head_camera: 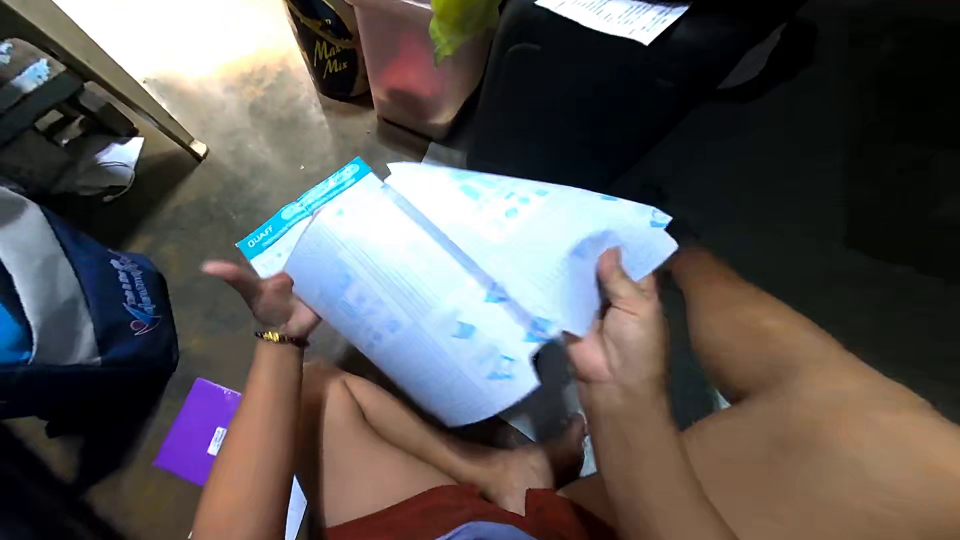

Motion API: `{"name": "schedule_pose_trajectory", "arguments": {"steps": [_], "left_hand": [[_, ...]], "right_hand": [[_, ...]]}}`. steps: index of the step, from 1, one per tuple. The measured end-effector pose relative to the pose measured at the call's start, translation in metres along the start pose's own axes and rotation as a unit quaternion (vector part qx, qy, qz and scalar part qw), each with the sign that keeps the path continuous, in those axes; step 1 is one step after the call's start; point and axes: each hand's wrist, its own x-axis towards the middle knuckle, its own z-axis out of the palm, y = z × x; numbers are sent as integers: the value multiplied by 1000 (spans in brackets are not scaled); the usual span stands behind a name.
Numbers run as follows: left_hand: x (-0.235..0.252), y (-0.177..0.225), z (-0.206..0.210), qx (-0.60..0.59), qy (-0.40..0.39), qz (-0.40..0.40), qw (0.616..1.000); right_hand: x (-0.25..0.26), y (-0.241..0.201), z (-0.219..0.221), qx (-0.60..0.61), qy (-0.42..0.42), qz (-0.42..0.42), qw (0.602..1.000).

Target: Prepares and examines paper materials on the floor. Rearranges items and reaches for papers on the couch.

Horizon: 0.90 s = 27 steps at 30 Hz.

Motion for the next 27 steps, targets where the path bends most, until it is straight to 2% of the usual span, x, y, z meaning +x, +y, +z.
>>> {"name": "schedule_pose_trajectory", "arguments": {"steps": [3,5,6,8,9,11,13,14,15,16,17,19,20,22,27], "left_hand": [[-45,-33,3,-11,136,61,989],[-59,-47,17,-76,250,125,957],[-64,-49,20,-99,300,117,942],[-76,-52,19,-94,316,50,943],[-79,-57,20,-42,325,10,945],[-76,-66,25,138,400,-81,902],[-70,-72,21,256,437,-122,854],[-68,-72,20,282,446,-121,841],[-68,-70,20,294,443,-114,839],[-69,-68,20,300,437,-103,842],[-70,-66,19,304,431,-89,845],[-69,-64,21,308,425,-69,848],[-67,-64,23,309,423,-67,849],[-64,-63,28,307,424,-68,849],[-68,-61,23,308,427,-76,847]], "right_hand": [[-9,42,-2,-18,-4,44,999],[-15,73,-11,-37,-4,79,996],[-15,87,-15,-37,4,100,994],[-13,113,-22,-39,9,122,992],[-11,123,-25,-53,-2,125,991],[-12,136,-34,-95,-42,134,986],[-16,140,-50,-186,-85,101,974],[-17,141,-63,-279,-101,49,954],[-16,144,-79,-390,-115,-16,913],[-12,145,-96,-490,-131,-74,859],[-8,145,-109,-577,-150,-88,798],[-3,142,-115,-693,-179,-24,698],[-1,143,-112,-727,-188,6,661],[-1,147,-107,-756,-193,40,625],[6,155,-106,-776,-172,55,605]]}}
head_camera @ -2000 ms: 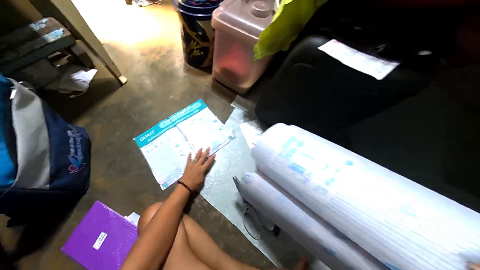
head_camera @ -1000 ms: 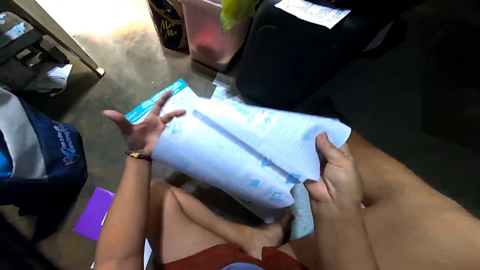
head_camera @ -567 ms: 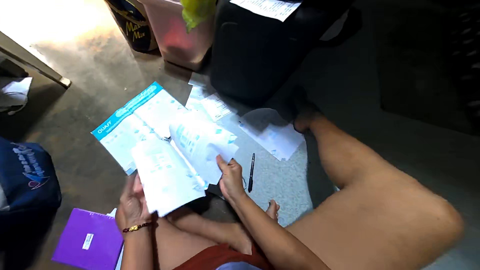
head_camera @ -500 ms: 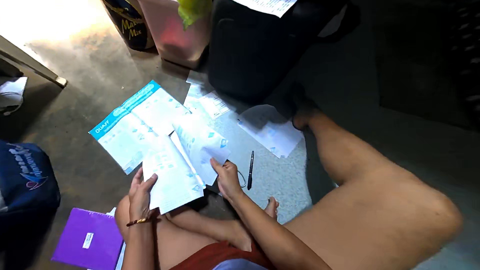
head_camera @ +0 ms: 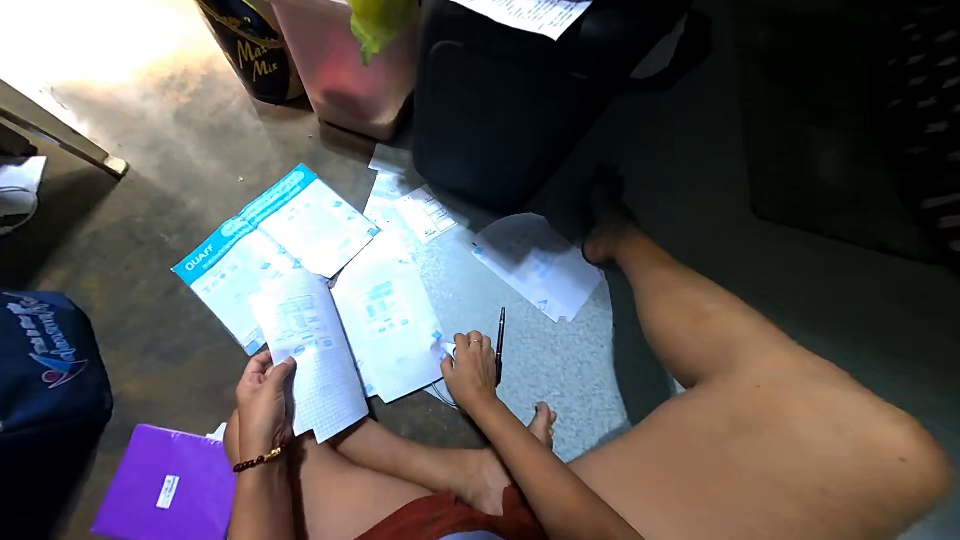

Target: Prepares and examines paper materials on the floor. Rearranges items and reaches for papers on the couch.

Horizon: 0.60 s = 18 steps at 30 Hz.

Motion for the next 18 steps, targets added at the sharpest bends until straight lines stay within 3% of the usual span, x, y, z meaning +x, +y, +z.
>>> {"name": "schedule_pose_trajectory", "arguments": {"steps": [9,13,18], "left_hand": [[-15,27,-13,-55,5,8,998],[-23,31,-16,-82,-46,-2,996],[-32,28,10,-97,-121,-1,988]], "right_hand": [[15,-5,-18,-50,-113,-29,992],[24,9,-29,-29,-102,21,994],[30,36,-45,-31,-66,76,994]]}}
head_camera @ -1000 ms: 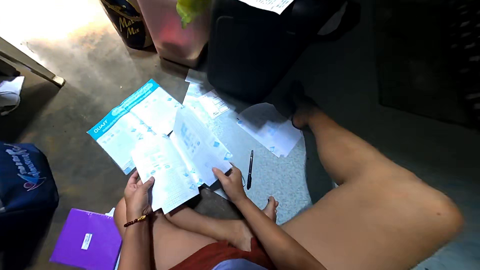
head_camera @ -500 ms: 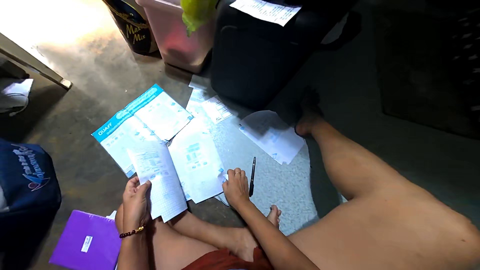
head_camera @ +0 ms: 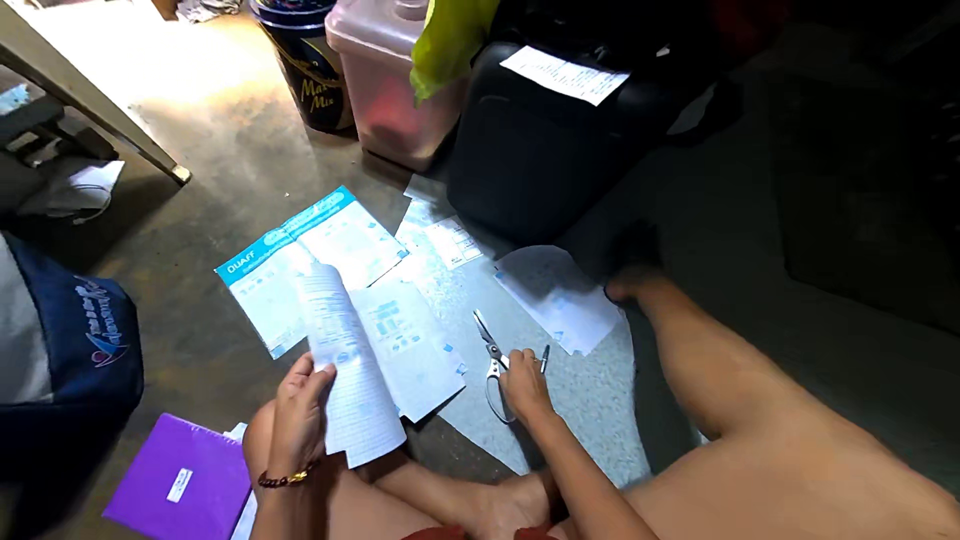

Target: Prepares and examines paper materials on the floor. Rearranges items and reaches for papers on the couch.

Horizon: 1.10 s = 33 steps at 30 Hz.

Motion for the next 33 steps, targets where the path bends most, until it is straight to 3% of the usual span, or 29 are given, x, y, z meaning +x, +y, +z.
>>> {"name": "schedule_pose_trajectory", "arguments": {"steps": [7,12,14,17,20,22,24,27,30,33], "left_hand": [[0,11,52,-74,-181,-1,981],[10,27,33,-225,-265,76,935],[24,23,14,-187,-229,86,951],[46,6,-9,2,-92,32,995],[64,-21,-22,154,-2,-38,987],[68,-39,-25,203,20,-53,977],[72,-55,-26,235,30,-52,970],[78,-56,-24,269,44,-60,960],[90,-56,-27,291,63,-60,953],[91,-57,-28,275,57,-72,957]], "right_hand": [[13,19,-12,20,26,50,998],[17,15,-17,99,17,27,995],[21,10,-19,110,31,8,993],[34,4,-19,98,56,-11,994],[39,-2,-20,68,62,-8,996],[37,-2,-22,48,73,-19,996],[29,12,-20,74,156,-24,985],[6,32,-12,194,256,99,942],[3,43,6,273,246,215,905],[5,45,15,273,254,184,909]]}}
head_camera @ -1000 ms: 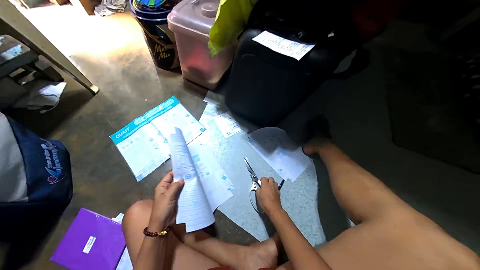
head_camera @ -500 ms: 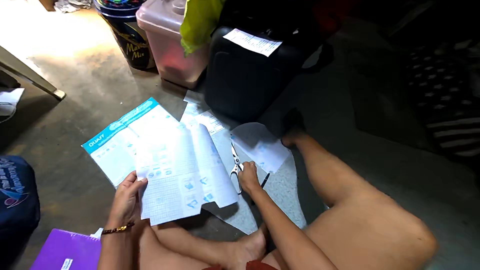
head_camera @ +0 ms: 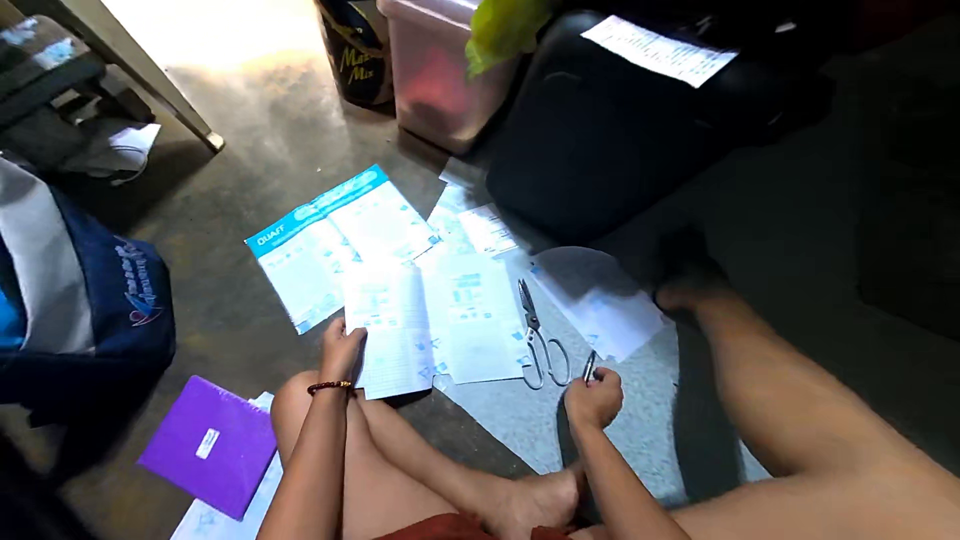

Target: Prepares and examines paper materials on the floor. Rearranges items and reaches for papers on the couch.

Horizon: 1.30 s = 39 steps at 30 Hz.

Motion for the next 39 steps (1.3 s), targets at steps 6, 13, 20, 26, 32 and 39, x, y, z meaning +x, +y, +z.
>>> {"name": "schedule_pose_trajectory", "arguments": {"steps": [6,13,20,26,32,39], "left_hand": [[-7,-3,0,-8,10,16,1000],[9,0,7,170,28,42,984],[1,0,10,183,31,1,983],[-13,3,-8,160,25,-42,986],[-7,-9,-10,111,37,-41,992],[-12,-11,15,328,22,190,925]], "right_hand": [[48,-34,-13,-58,25,-215,975],[120,-50,-2,-174,-64,-236,954],[61,-80,31,-6,9,-444,896],[-13,-87,93,3,-244,-703,668],[-42,-64,110,-21,-321,-667,672],[-36,-56,99,-22,-306,-654,692]]}}
